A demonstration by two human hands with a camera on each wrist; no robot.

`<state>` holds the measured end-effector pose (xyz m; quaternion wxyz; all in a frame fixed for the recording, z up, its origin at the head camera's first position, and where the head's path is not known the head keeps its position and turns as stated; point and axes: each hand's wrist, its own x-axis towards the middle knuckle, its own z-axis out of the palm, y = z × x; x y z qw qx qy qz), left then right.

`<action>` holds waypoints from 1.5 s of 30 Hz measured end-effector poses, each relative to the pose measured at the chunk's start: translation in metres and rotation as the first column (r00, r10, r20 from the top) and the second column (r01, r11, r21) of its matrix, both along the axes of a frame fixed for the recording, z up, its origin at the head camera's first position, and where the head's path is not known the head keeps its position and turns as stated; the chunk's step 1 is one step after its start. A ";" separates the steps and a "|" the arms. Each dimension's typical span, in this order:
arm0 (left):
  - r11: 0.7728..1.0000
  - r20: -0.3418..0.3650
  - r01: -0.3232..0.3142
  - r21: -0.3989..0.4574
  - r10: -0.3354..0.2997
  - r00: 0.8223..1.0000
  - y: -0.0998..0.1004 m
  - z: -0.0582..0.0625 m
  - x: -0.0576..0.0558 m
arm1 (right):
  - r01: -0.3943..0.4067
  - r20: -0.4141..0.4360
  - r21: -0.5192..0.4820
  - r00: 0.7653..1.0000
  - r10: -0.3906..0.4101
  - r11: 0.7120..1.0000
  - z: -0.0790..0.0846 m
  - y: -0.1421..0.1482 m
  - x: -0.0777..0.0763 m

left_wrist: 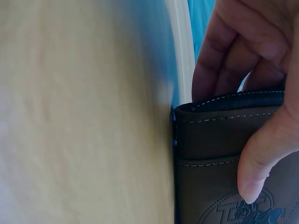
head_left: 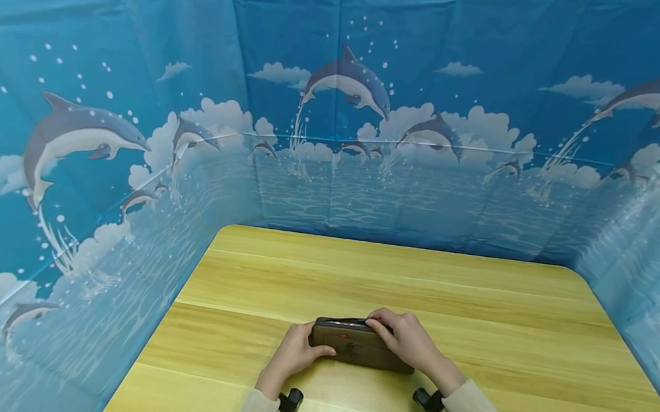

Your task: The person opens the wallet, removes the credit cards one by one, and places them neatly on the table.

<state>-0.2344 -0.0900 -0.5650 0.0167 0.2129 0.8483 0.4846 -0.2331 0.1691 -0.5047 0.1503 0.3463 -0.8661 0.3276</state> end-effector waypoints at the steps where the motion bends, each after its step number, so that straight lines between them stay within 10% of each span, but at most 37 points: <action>1: 1.000 0.002 -0.002 0.000 0.002 1.000 0.000 0.000 0.000 | 0.009 -0.008 -0.002 1.000 -0.009 1.000 0.000 0.000 0.000; 19: 1.000 0.012 -0.017 -0.016 0.017 1.000 -0.002 0.001 0.001 | 0.122 0.151 -0.219 0.984 -0.089 0.968 -0.002 0.000 0.001; 27: 1.000 0.005 -0.014 -0.017 0.015 1.000 -0.001 0.001 0.002 | 0.295 0.395 -0.281 0.903 -0.170 0.913 0.006 0.001 0.006; 45: 1.000 -0.016 -0.013 -0.013 0.013 1.000 -0.001 0.000 0.003 | 0.410 0.556 -0.266 0.804 -0.209 0.872 0.017 0.007 0.011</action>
